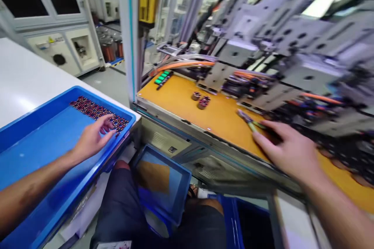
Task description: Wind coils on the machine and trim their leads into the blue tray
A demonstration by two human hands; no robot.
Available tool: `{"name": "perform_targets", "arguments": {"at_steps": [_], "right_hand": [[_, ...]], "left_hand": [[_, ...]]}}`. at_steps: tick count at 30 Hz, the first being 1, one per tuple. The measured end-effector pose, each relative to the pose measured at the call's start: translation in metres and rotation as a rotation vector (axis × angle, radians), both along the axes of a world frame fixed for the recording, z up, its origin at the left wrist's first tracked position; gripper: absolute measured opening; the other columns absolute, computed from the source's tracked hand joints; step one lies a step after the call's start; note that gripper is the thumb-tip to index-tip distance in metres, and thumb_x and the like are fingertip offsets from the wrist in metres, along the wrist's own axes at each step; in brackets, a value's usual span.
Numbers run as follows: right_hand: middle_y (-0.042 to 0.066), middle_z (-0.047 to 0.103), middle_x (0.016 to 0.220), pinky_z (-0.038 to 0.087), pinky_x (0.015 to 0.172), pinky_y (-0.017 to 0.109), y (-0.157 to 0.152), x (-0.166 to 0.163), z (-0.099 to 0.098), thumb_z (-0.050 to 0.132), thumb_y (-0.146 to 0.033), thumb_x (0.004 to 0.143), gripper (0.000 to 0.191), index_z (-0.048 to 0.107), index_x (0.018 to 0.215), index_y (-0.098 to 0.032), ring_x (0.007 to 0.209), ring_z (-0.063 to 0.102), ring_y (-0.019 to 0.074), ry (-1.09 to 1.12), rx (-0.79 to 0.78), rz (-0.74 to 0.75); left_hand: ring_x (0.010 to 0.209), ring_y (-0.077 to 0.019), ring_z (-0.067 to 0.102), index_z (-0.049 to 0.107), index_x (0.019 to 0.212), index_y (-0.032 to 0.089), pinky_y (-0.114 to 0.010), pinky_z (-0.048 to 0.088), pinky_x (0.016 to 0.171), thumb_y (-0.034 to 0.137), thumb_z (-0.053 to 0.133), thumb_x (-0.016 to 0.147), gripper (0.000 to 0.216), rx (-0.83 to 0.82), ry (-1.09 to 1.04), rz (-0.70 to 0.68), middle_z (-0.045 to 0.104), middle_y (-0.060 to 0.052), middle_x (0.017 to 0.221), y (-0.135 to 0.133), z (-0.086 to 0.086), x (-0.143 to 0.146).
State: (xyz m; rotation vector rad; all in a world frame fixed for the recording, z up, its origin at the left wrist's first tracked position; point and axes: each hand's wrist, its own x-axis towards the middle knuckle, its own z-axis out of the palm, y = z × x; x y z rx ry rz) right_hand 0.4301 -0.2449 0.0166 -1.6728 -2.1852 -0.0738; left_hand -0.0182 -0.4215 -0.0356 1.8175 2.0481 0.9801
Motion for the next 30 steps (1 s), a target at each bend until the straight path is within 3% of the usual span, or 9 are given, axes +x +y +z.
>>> {"name": "perform_targets", "arguments": {"at_steps": [3,6,10,14,20,25,30], "right_hand": [[0.016,0.069,0.115,0.053,0.093,0.043,0.010,0.001,-0.001,0.057,-0.033,0.078,0.033,0.069,0.104,-0.015,0.106,0.066,0.0304,0.039,-0.046,0.019],[0.015,0.069,0.117,0.050,0.098,0.042,0.019,-0.013,-0.005,0.056,-0.030,0.080,0.036,0.069,0.108,-0.013,0.109,0.064,0.0298,0.073,-0.042,0.042],[0.016,0.068,0.117,0.049,0.098,0.041,0.019,-0.022,-0.003,0.056,-0.030,0.084,0.037,0.069,0.111,-0.009,0.107,0.063,0.0294,0.099,-0.043,0.072],[0.015,0.067,0.118,0.047,0.099,0.037,0.016,-0.019,0.002,0.056,-0.030,0.089,0.035,0.068,0.113,-0.008,0.108,0.062,0.0265,0.100,-0.056,0.096],[0.012,0.065,0.115,0.045,0.100,0.040,0.015,-0.020,0.006,0.058,-0.035,0.095,0.029,0.064,0.110,-0.011,0.109,0.059,0.0215,0.112,-0.076,0.108],[0.011,0.064,0.113,0.046,0.099,0.042,0.013,-0.021,0.008,0.059,-0.041,0.096,0.032,0.064,0.107,-0.011,0.109,0.059,0.0214,0.139,-0.085,0.111],[0.010,0.065,0.114,0.047,0.100,0.044,0.014,-0.023,0.006,0.060,-0.037,0.095,0.028,0.064,0.107,-0.012,0.110,0.060,0.0216,0.162,-0.087,0.111]], "left_hand": [[0.082,-0.0160,0.064,0.054,0.130,0.017,-0.031,0.052,0.081,0.027,0.063,0.086,0.046,0.216,0.138,-0.108,0.069,-0.004,0.094,0.038,0.054,0.043],[0.089,-0.0167,0.066,0.060,0.121,0.019,-0.031,0.050,0.090,0.021,0.065,0.084,0.037,0.171,0.098,-0.239,0.071,-0.004,0.096,0.087,0.084,0.107],[0.099,-0.0224,0.066,0.059,0.120,0.018,-0.037,0.048,0.095,0.015,0.073,0.074,0.048,0.038,0.045,-0.122,0.072,-0.007,0.101,0.142,0.084,0.175],[0.106,-0.0302,0.062,0.054,0.120,0.014,-0.045,0.045,0.096,0.022,0.080,0.067,0.059,0.032,-0.019,0.041,0.070,-0.013,0.100,0.167,0.077,0.205],[0.097,-0.0246,0.063,0.053,0.114,0.017,-0.041,0.044,0.094,0.014,0.073,0.068,0.050,0.123,-0.204,0.091,0.066,-0.006,0.091,0.149,0.079,0.208],[0.083,-0.0160,0.065,0.047,0.117,0.016,-0.035,0.051,0.086,0.024,0.070,0.067,0.056,0.192,-0.515,0.018,0.062,-0.005,0.096,0.098,0.083,0.191],[0.083,-0.0178,0.071,0.053,0.108,0.016,-0.033,0.057,0.080,0.031,0.072,0.059,0.054,0.124,-0.844,-0.075,0.067,-0.006,0.097,0.046,0.084,0.185]]}}
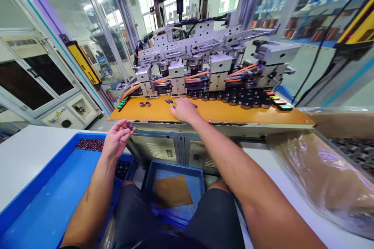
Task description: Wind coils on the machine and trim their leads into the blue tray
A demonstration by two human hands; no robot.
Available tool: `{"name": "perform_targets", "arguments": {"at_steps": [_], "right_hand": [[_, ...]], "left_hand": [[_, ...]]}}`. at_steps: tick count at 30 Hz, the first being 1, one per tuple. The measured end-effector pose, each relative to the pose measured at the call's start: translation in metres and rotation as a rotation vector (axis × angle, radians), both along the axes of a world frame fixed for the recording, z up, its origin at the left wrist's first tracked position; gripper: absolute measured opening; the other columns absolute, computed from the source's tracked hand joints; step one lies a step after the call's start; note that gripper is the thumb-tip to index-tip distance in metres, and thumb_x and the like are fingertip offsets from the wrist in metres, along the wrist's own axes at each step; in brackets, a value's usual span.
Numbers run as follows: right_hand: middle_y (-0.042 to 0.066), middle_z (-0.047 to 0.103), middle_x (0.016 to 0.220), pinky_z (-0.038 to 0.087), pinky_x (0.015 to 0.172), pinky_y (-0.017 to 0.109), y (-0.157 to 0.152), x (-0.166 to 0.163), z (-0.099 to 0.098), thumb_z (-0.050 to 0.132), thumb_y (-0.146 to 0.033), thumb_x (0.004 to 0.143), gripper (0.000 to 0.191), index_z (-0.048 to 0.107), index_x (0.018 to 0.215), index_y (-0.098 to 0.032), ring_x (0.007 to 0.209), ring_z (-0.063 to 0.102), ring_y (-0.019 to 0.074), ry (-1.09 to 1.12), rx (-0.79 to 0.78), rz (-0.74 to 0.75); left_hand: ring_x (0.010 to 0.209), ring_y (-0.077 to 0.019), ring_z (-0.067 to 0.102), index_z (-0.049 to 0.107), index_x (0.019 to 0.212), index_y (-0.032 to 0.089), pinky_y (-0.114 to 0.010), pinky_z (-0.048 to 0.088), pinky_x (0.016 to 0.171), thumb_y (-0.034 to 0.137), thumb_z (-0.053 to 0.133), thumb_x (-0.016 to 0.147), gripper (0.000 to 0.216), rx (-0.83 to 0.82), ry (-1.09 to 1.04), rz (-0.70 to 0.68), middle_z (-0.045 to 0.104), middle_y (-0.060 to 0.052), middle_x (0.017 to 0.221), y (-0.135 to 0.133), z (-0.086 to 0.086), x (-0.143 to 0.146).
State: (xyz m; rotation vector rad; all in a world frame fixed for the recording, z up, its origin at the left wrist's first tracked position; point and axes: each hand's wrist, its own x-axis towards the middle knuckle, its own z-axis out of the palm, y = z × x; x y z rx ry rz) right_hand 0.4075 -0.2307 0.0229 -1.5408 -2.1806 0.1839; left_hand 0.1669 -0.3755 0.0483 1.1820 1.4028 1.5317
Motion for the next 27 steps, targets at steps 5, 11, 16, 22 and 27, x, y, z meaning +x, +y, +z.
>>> {"name": "perform_targets", "arguments": {"at_steps": [5,11,16,22,27], "right_hand": [[0.017,0.068,0.111,0.048,0.098,0.045,-0.009,-0.001,0.011,0.060,-0.023,0.090,0.023,0.068,0.105,-0.007,0.110,0.061,0.0290,0.064,0.073,0.020],[0.012,0.062,0.128,0.055,0.089,0.036,-0.129,0.000,0.045,0.057,-0.029,0.095,0.034,0.058,0.127,-0.016,0.096,0.066,0.0196,0.384,0.442,0.350],[0.017,0.066,0.122,0.055,0.086,0.034,-0.221,-0.005,0.042,0.053,-0.014,0.095,0.029,0.057,0.124,-0.007,0.110,0.065,0.0246,0.096,0.450,0.698],[0.003,0.061,0.068,0.044,0.054,0.031,-0.237,-0.008,0.015,0.045,-0.008,0.094,0.022,0.066,0.089,-0.013,0.060,0.054,0.0156,0.082,0.158,0.748],[-0.002,0.053,0.058,0.035,0.047,0.027,-0.251,-0.008,0.013,0.042,-0.006,0.096,0.024,0.064,0.091,-0.015,0.050,0.043,0.0106,0.364,0.059,0.883]], "left_hand": [[0.078,-0.0150,0.071,0.061,0.099,0.017,-0.029,0.059,0.074,0.025,0.080,0.056,0.047,-0.001,-0.172,-0.067,0.071,-0.005,0.095,-0.039,-0.011,0.011],[0.090,-0.0120,0.071,0.063,0.117,0.023,-0.023,0.060,0.082,0.006,0.079,0.069,0.054,0.330,0.120,-0.076,0.073,-0.003,0.102,-0.096,-0.024,0.027],[0.088,-0.0114,0.071,0.056,0.131,0.026,-0.021,0.062,0.080,-0.001,0.077,0.070,0.071,0.469,0.358,-0.122,0.070,-0.003,0.108,-0.120,-0.028,0.029],[0.086,-0.0104,0.071,0.053,0.132,0.027,-0.021,0.061,0.080,-0.002,0.079,0.067,0.076,0.432,0.261,-0.136,0.068,-0.002,0.104,-0.123,-0.034,0.032],[0.084,-0.0107,0.071,0.052,0.130,0.026,-0.020,0.061,0.075,0.003,0.079,0.070,0.069,0.345,0.111,-0.195,0.068,-0.002,0.100,-0.121,-0.033,0.030]]}}
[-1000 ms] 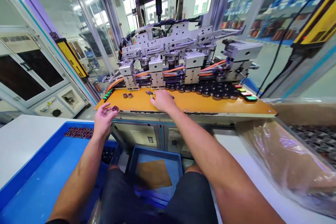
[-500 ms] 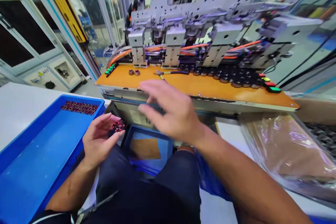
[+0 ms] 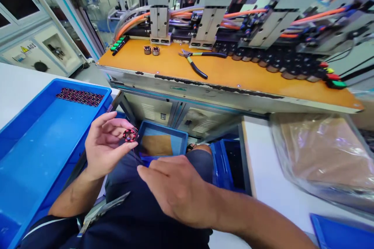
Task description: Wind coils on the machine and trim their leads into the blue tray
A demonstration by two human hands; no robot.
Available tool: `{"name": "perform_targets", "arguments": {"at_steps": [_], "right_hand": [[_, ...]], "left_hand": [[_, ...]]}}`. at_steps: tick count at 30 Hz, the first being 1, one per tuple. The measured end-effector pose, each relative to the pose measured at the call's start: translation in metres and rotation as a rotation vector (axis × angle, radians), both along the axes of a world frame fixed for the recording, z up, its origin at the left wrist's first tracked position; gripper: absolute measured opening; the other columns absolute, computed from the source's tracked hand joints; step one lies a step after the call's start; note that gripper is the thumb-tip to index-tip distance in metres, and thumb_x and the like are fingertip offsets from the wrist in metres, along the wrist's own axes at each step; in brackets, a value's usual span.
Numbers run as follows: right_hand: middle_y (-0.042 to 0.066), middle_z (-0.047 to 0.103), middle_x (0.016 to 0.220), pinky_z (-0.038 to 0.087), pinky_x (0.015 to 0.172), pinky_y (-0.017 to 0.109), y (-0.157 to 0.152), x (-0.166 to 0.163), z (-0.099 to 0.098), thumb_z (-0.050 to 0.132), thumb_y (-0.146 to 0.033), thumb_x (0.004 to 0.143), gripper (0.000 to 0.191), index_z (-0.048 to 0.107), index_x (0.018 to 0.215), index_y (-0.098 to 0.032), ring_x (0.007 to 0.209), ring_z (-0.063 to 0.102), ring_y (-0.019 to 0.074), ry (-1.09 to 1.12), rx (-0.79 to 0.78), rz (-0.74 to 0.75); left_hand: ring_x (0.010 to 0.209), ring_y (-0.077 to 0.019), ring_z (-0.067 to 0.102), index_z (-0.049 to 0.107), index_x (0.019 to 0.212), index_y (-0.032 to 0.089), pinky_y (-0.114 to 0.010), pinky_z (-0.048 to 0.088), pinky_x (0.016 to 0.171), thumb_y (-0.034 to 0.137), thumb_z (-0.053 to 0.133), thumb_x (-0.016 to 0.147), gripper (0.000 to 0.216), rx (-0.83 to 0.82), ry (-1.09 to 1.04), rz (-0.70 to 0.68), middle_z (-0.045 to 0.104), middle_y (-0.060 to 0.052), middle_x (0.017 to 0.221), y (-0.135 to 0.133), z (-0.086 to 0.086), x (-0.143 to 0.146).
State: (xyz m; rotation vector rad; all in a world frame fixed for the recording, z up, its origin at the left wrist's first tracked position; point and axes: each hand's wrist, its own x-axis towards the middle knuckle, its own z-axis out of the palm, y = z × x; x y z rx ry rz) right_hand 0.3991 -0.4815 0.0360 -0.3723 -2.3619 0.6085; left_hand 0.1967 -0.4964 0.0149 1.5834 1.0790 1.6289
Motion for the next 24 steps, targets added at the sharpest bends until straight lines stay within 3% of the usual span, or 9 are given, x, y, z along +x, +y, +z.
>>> {"name": "perform_targets", "arguments": {"at_steps": [3,5,7,9,11,16,21,24], "right_hand": [[0.004,0.069,0.089,0.046,0.057,0.023,0.002,0.001,-0.002,0.057,-0.017,0.095,0.014,0.064,0.107,-0.018,0.066,0.058,0.0103,0.054,-0.231,-0.044],[0.006,0.068,0.104,0.050,0.061,0.023,0.009,-0.001,-0.003,0.071,-0.027,0.088,0.021,0.065,0.107,-0.020,0.072,0.060,0.0108,0.142,-0.483,-0.167],[0.003,0.065,0.090,0.048,0.057,0.023,0.016,-0.006,-0.004,0.079,-0.032,0.079,0.025,0.064,0.095,-0.020,0.066,0.057,0.0105,0.267,-0.801,-0.245],[0.000,0.061,0.075,0.045,0.053,0.022,0.018,-0.016,-0.008,0.080,-0.035,0.075,0.027,0.060,0.082,-0.019,0.061,0.054,0.0102,0.357,-1.082,-0.219],[-0.002,0.058,0.069,0.042,0.053,0.022,0.014,-0.025,-0.016,0.077,-0.036,0.078,0.027,0.057,0.075,-0.018,0.059,0.051,0.0097,0.442,-1.239,-0.158],[-0.003,0.052,0.070,0.042,0.056,0.023,-0.004,-0.031,-0.035,0.070,-0.038,0.087,0.028,0.054,0.075,-0.018,0.057,0.050,0.0083,0.646,-1.332,-0.104],[-0.001,0.054,0.079,0.044,0.064,0.023,0.002,-0.020,-0.023,0.073,-0.033,0.084,0.020,0.058,0.083,-0.019,0.070,0.052,0.0108,0.535,-1.231,-0.134],[-0.001,0.052,0.078,0.041,0.062,0.022,0.004,-0.021,-0.021,0.071,-0.032,0.087,0.021,0.056,0.079,-0.019,0.071,0.049,0.0105,0.524,-1.279,-0.105]], "left_hand": [[0.087,-0.0117,0.072,0.052,0.130,0.028,-0.021,0.061,0.076,0.002,0.078,0.071,0.069,-0.025,-0.001,-0.024,0.069,-0.003,0.104,-0.001,0.000,-0.001],[0.090,-0.0121,0.072,0.051,0.133,0.030,-0.021,0.061,0.080,0.000,0.076,0.072,0.072,-0.010,0.025,-0.045,0.070,-0.003,0.109,-0.003,-0.001,0.000],[0.095,-0.0128,0.073,0.049,0.136,0.031,-0.023,0.061,0.085,-0.003,0.073,0.074,0.075,0.011,0.050,-0.087,0.071,-0.004,0.114,-0.005,-0.002,0.002],[0.100,-0.0135,0.072,0.048,0.138,0.031,-0.023,0.060,0.088,-0.006,0.070,0.075,0.076,0.034,0.053,-0.132,0.071,-0.005,0.118,-0.006,-0.003,0.005],[0.102,-0.0135,0.072,0.048,0.139,0.030,-0.023,0.060,0.090,-0.007,0.068,0.076,0.076,0.040,0.025,-0.163,0.070,-0.005,0.121,-0.007,-0.003,0.007],[0.101,-0.0126,0.072,0.047,0.139,0.033,-0.021,0.061,0.088,-0.006,0.066,0.079,0.074,-0.058,-0.079,-0.201,0.071,-0.004,0.121,-0.010,-0.003,0.004],[0.112,-0.0170,0.069,0.044,0.142,0.033,-0.027,0.060,0.094,-0.006,0.062,0.082,0.074,-0.059,-0.002,-0.295,0.069,-0.007,0.126,-0.014,-0.004,0.001],[0.115,-0.0170,0.067,0.044,0.143,0.033,-0.027,0.059,0.095,-0.007,0.060,0.083,0.074,-0.092,-0.015,-0.346,0.068,-0.007,0.128,-0.014,-0.003,0.002]]}}
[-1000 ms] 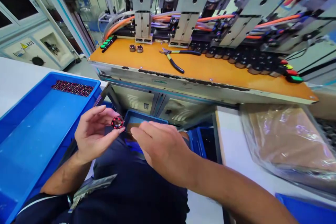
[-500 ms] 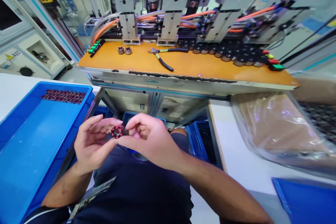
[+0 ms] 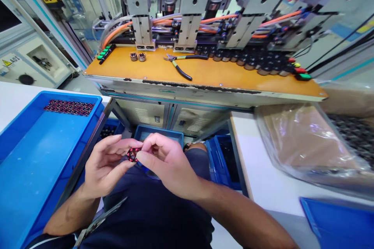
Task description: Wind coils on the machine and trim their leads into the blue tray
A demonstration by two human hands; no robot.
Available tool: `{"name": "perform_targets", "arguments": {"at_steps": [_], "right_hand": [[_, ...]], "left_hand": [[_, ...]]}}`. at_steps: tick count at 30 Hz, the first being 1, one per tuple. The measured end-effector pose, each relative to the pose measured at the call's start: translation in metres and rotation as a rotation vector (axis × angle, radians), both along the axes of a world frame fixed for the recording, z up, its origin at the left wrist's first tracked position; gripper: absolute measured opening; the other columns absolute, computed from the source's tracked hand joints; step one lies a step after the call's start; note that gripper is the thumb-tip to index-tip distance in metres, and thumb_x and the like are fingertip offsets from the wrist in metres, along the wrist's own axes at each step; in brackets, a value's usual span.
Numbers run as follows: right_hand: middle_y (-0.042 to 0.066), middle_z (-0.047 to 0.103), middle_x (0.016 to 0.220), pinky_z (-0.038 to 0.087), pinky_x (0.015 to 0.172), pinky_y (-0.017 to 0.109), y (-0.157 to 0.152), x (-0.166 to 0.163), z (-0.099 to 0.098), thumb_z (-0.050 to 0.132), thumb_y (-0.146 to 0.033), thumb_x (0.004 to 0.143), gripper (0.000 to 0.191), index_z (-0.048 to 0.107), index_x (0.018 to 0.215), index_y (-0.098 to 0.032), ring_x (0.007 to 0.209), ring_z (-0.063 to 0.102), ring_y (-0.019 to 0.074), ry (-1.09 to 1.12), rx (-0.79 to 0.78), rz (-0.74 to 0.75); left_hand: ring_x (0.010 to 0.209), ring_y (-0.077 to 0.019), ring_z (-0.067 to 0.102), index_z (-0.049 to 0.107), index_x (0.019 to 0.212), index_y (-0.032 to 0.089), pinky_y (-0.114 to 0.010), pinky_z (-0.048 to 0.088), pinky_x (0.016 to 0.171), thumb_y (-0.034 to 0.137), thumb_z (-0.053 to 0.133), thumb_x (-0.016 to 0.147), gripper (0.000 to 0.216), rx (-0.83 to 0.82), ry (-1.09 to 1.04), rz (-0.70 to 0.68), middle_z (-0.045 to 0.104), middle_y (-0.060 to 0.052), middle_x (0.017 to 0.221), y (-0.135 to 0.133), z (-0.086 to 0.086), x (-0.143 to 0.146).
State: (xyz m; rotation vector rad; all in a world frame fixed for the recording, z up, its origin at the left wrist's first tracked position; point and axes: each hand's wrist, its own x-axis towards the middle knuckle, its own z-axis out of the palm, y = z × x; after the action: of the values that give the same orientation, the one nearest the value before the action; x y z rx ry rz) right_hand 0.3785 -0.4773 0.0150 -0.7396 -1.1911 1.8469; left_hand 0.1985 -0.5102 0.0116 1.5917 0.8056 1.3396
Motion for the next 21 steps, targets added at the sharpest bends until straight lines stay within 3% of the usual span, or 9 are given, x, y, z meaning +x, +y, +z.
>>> {"name": "perform_targets", "arguments": {"at_steps": [4,10,15,18,21], "right_hand": [[-0.001,0.050,0.081,0.039,0.063,0.022,-0.009,-0.008,-0.009,0.068,-0.032,0.090,0.018,0.057,0.083,-0.020,0.071,0.046,0.0097,0.120,0.011,-0.097],[-0.001,0.051,0.089,0.040,0.070,0.023,-0.020,-0.017,-0.012,0.062,-0.024,0.095,0.011,0.058,0.085,-0.020,0.079,0.047,0.0096,0.171,0.055,-0.203],[-0.002,0.052,0.083,0.041,0.073,0.025,-0.027,-0.015,-0.020,0.058,-0.028,0.098,0.015,0.057,0.085,-0.021,0.077,0.050,0.0099,0.171,0.009,-0.249],[-0.001,0.055,0.080,0.043,0.075,0.026,-0.027,-0.006,-0.024,0.057,-0.033,0.098,0.019,0.057,0.085,-0.020,0.076,0.053,0.0110,0.093,-0.031,-0.198],[-0.001,0.057,0.080,0.044,0.071,0.025,-0.017,0.007,-0.014,0.058,-0.039,0.097,0.020,0.058,0.089,-0.019,0.074,0.054,0.0109,-0.017,0.020,-0.143]], "left_hand": [[0.105,-0.0154,0.071,0.052,0.136,0.032,-0.023,0.060,0.087,-0.007,0.066,0.079,0.071,-0.113,-0.147,-0.040,0.072,-0.006,0.121,0.004,0.001,0.003],[0.099,-0.0172,0.073,0.073,0.103,0.020,-0.023,0.061,0.083,-0.005,0.080,0.064,0.047,-0.194,-0.278,-0.020,0.075,-0.007,0.111,0.010,-0.001,0.009],[0.088,-0.0140,0.074,0.071,0.109,0.023,-0.025,0.062,0.080,-0.003,0.074,0.074,0.044,-0.297,-0.413,-0.091,0.075,-0.005,0.111,0.011,-0.006,0.012],[0.092,-0.0143,0.074,0.069,0.111,0.025,-0.025,0.062,0.081,0.002,0.073,0.078,0.040,-0.351,-0.472,-0.149,0.074,-0.004,0.115,0.010,-0.010,0.009],[0.097,-0.0149,0.073,0.069,0.114,0.025,-0.024,0.060,0.084,0.006,0.070,0.083,0.036,-0.393,-0.444,-0.201,0.072,-0.006,0.122,0.009,-0.011,0.003]]}}
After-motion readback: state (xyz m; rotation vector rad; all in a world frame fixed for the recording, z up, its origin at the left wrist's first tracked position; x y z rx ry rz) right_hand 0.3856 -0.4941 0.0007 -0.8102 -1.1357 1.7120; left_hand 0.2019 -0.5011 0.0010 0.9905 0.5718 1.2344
